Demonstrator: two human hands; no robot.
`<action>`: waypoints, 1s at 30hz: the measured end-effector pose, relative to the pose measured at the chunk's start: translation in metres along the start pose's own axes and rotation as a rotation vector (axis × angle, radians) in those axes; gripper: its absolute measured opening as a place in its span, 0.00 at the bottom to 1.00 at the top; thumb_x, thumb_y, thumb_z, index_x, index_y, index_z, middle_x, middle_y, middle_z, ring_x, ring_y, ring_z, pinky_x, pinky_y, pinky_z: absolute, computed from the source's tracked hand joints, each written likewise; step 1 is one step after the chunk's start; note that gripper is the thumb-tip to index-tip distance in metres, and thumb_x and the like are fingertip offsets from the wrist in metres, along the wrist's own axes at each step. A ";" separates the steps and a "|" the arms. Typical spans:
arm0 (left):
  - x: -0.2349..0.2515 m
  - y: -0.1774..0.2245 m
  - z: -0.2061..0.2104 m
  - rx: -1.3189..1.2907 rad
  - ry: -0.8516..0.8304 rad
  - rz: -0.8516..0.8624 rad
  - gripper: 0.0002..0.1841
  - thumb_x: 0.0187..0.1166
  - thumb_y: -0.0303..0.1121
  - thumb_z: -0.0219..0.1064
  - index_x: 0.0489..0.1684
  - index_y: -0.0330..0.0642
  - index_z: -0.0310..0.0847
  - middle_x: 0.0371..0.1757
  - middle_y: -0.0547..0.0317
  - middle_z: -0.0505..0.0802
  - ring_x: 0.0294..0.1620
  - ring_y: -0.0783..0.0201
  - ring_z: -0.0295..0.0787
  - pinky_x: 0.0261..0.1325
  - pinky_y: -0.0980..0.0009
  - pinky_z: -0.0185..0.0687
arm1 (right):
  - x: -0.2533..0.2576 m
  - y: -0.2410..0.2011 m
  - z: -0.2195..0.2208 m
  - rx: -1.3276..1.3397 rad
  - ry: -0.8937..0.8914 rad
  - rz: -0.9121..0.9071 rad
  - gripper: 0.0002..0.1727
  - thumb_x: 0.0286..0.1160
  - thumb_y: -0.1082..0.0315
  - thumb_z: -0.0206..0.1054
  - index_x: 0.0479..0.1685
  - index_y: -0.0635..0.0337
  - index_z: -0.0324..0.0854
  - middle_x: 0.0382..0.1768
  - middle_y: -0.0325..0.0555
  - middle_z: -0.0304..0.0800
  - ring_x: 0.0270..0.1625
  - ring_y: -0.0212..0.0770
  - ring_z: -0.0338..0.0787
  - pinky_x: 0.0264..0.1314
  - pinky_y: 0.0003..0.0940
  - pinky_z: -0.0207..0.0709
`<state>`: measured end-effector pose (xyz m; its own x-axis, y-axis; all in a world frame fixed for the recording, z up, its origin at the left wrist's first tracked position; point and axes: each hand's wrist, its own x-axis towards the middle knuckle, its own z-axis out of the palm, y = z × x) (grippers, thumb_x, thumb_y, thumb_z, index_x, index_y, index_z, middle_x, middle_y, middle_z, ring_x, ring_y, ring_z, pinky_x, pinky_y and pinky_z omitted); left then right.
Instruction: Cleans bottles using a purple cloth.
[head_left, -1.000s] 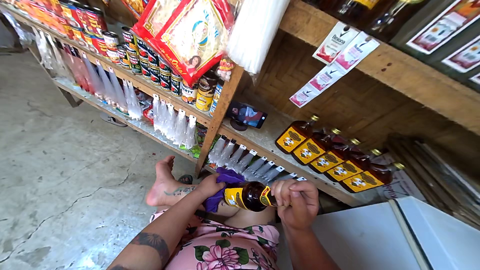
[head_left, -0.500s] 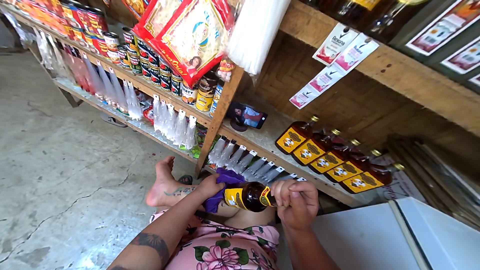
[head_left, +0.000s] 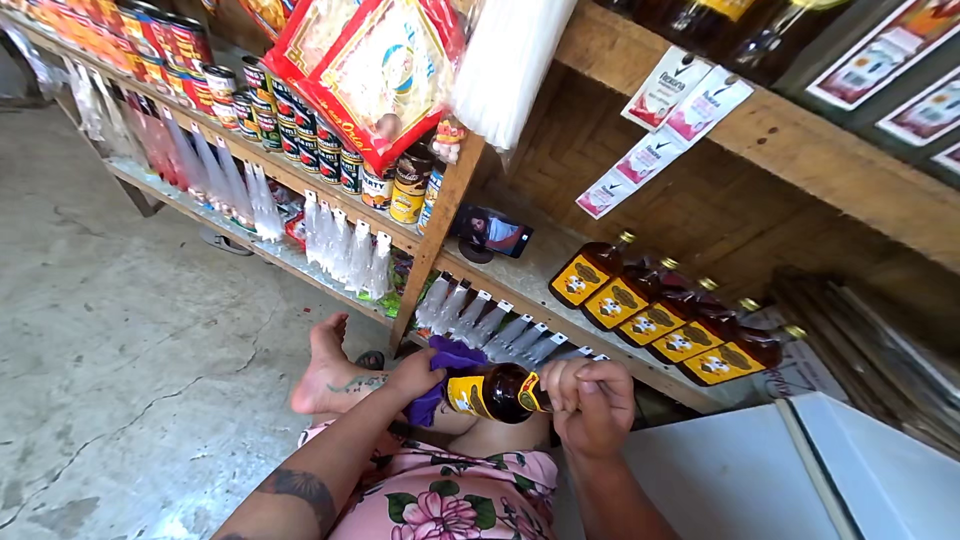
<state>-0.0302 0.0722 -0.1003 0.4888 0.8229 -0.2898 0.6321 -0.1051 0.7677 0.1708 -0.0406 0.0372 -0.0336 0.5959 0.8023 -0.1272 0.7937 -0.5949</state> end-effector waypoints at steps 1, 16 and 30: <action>-0.001 0.001 -0.003 0.069 -0.004 -0.029 0.22 0.84 0.44 0.61 0.67 0.37 0.79 0.67 0.37 0.86 0.71 0.40 0.83 0.73 0.37 0.73 | 0.000 0.000 0.000 0.001 0.003 -0.001 0.09 0.88 0.61 0.58 0.50 0.45 0.85 0.21 0.29 0.79 0.25 0.26 0.80 0.38 0.25 0.80; -0.080 0.100 -0.006 -0.280 0.108 0.779 0.19 0.79 0.38 0.67 0.59 0.31 0.86 0.60 0.47 0.93 0.70 0.61 0.85 0.79 0.60 0.73 | 0.002 -0.004 0.002 -0.093 0.019 0.005 0.09 0.88 0.60 0.59 0.53 0.42 0.86 0.24 0.25 0.82 0.27 0.18 0.80 0.38 0.14 0.77; -0.037 0.041 0.012 -0.047 -0.020 0.523 0.50 0.61 0.38 0.82 0.89 0.35 0.58 0.86 0.40 0.71 0.89 0.52 0.64 0.91 0.57 0.55 | 0.003 0.005 -0.005 0.020 0.035 0.009 0.10 0.88 0.57 0.59 0.52 0.43 0.86 0.21 0.28 0.80 0.24 0.24 0.80 0.36 0.23 0.80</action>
<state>-0.0151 0.0303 -0.0652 0.7434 0.6564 0.1281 0.2733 -0.4730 0.8376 0.1747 -0.0345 0.0369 0.0001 0.6071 0.7946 -0.1472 0.7860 -0.6005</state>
